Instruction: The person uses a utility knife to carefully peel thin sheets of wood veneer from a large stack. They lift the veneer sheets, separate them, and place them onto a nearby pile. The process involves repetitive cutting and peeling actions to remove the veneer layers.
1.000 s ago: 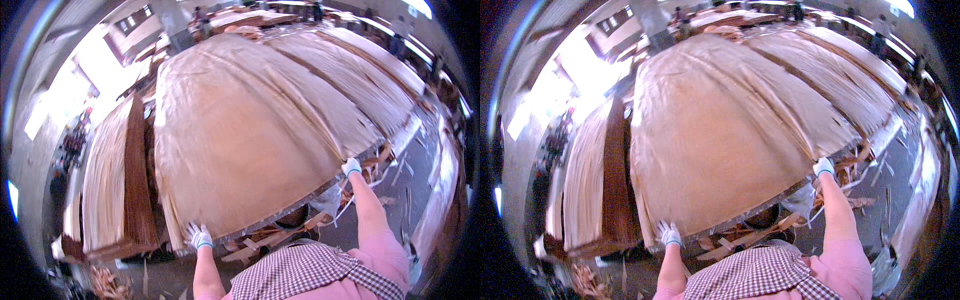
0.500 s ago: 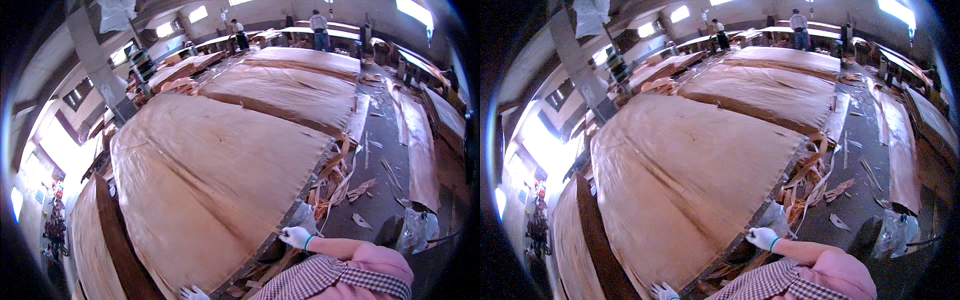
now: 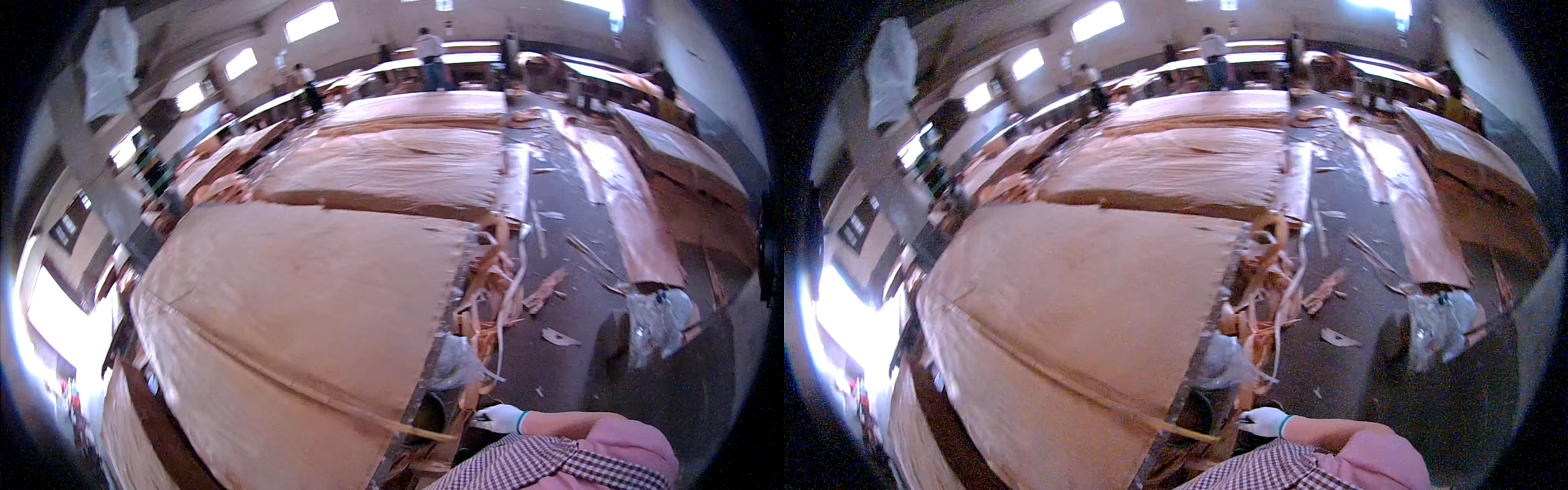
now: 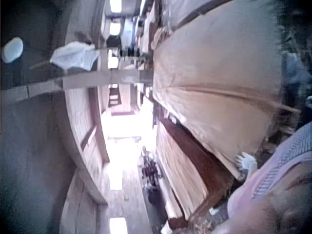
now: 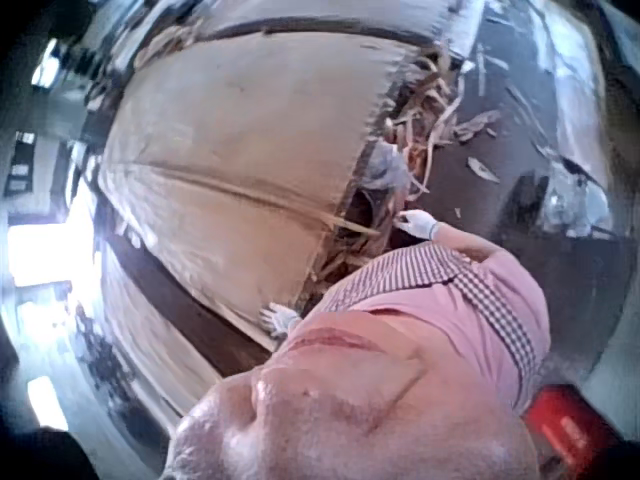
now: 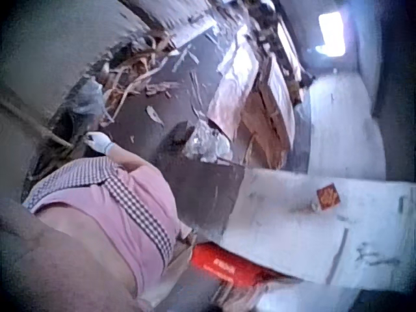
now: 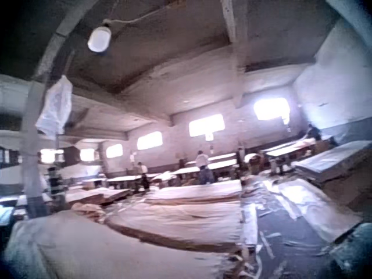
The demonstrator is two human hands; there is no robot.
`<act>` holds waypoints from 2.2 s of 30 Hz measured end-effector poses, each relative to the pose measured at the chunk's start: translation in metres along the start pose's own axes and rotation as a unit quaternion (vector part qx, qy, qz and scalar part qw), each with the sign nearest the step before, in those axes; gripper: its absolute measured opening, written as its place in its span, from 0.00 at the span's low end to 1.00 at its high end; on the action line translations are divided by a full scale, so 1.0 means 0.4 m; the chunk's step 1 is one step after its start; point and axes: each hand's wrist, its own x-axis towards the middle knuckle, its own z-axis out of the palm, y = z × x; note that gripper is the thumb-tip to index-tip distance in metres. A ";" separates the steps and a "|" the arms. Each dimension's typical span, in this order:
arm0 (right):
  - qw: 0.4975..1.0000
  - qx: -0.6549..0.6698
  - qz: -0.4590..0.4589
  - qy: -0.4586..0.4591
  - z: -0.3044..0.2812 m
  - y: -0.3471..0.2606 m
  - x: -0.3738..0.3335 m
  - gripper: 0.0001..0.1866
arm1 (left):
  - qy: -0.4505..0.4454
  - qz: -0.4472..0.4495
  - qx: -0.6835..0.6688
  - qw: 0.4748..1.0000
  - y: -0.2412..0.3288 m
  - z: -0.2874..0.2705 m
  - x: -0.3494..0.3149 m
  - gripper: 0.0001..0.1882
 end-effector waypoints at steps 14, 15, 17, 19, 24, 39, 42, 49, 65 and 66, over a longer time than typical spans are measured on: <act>0.775 0.244 0.555 0.176 0.239 0.843 -0.607 0.35 | 0.288 0.322 0.172 0.886 0.537 -0.055 -0.022 0.26; 0.792 0.238 0.529 0.189 0.235 0.869 -0.550 0.36 | 0.176 0.379 -0.025 0.908 0.636 -0.041 -0.048 0.28; 0.786 0.310 0.499 0.194 0.161 0.870 -0.549 0.33 | -0.025 0.513 -0.280 0.811 0.918 -0.142 -0.256 0.27; 0.805 0.337 0.456 0.173 0.053 0.876 -0.567 0.31 | -0.119 0.627 -0.377 0.671 1.099 -0.154 -0.471 0.24; 0.794 0.303 0.392 0.351 -0.137 0.992 -0.549 0.25 | -0.313 0.791 -0.255 0.460 1.320 -0.276 -0.874 0.21; 0.608 0.461 0.609 0.214 -0.281 1.218 -0.509 0.30 | -0.293 0.829 0.274 0.390 2.372 0.089 -1.159 0.18; 0.586 0.497 0.601 0.217 -0.398 1.267 -0.450 0.27 | -0.319 0.861 0.173 0.357 2.688 -0.024 -1.414 0.17; 0.520 0.465 0.522 0.491 -0.535 1.584 -0.312 0.20 | -0.505 0.811 -0.048 0.292 3.004 -0.558 -2.092 0.18; 0.242 0.568 0.620 0.484 -1.071 2.185 -0.786 0.17 | -0.392 0.895 0.202 0.076 2.955 -0.775 -2.860 0.15; 0.225 0.580 0.613 0.487 -1.094 2.196 -0.818 0.17 | -0.413 0.864 0.248 0.147 2.940 -0.827 -2.916 0.14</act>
